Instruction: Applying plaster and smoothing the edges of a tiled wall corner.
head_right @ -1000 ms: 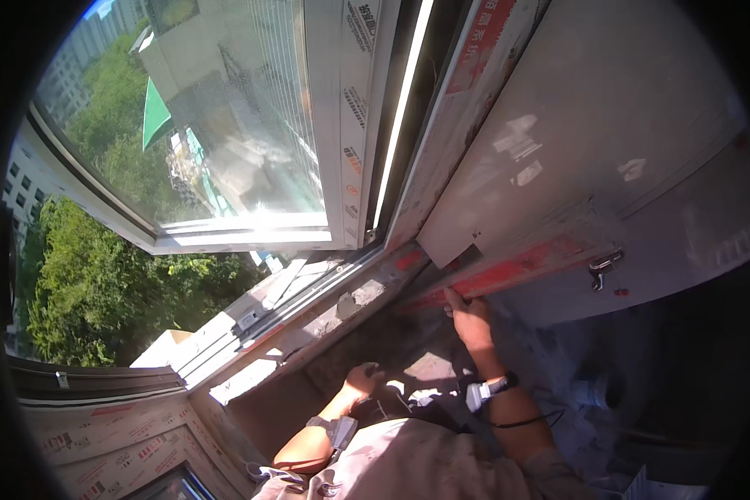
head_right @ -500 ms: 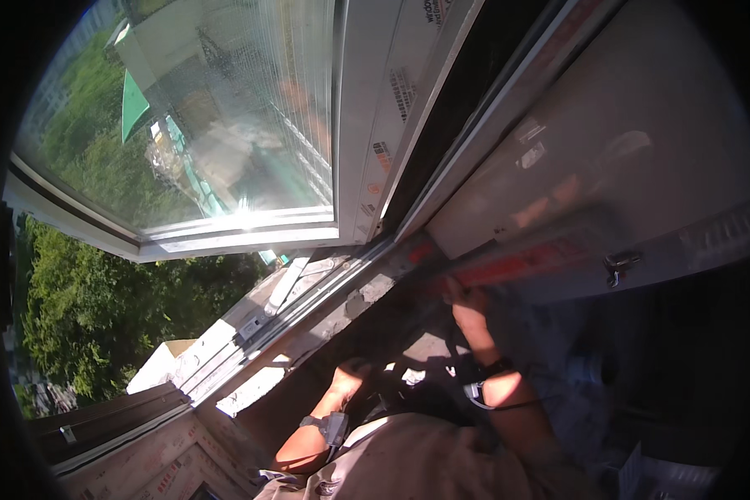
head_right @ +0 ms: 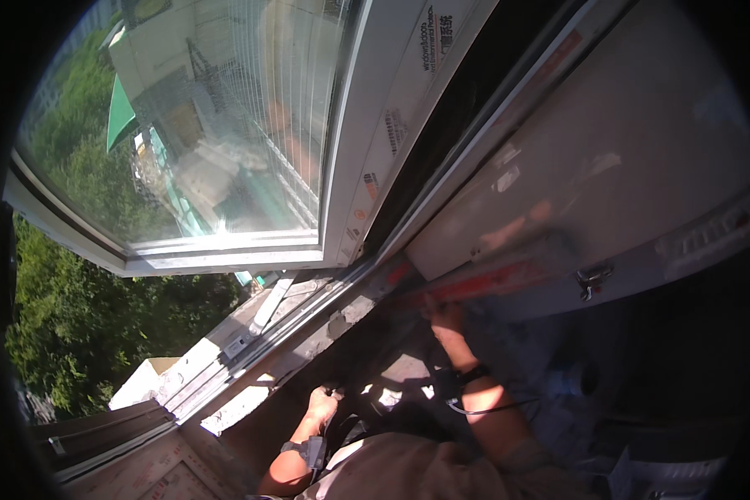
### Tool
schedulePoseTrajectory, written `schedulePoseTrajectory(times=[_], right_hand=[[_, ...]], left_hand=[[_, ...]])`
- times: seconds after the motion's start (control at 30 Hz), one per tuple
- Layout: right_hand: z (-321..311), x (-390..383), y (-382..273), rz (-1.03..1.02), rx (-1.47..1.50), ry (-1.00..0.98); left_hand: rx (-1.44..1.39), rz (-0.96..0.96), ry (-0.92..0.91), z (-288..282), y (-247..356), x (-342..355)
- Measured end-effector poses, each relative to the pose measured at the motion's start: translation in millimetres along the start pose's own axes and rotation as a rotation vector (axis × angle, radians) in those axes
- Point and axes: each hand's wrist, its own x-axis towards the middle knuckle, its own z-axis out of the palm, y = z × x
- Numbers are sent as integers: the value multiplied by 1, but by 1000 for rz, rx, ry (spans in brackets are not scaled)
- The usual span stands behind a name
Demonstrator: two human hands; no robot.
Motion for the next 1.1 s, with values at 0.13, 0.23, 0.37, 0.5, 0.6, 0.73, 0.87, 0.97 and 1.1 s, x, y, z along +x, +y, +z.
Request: schedulePoseTrajectory(times=[0.13,0.23,0.37,0.5,0.6,0.73,0.87,0.97,1.1], right_hand=[[2,3,4,19,-42,-2],[6,4,8,50,-74,13],[6,6,14,-30,-22,1],[7,3,6,-6,-19,-41],[5,3,3,23,-61,-48],[6,1,1,48,-38,-38],[10,-4,5,49,-9,29],[12,-3,13,7,-17,41],[0,7,31,-393,-629,37]], left_hand=[[-16,-10,22,3,-21,8],[-24,-5,64,3,-18,6],[-50,-20,39,-1,-12,3],[-110,-42,25,-1,-15,4],[-121,-46,28,-2,-11,1],[-130,-50,20,0,-15,5],[-19,-83,20,0,-26,16],[15,-84,5,0,-33,20],[43,-108,14,-3,-37,20]])
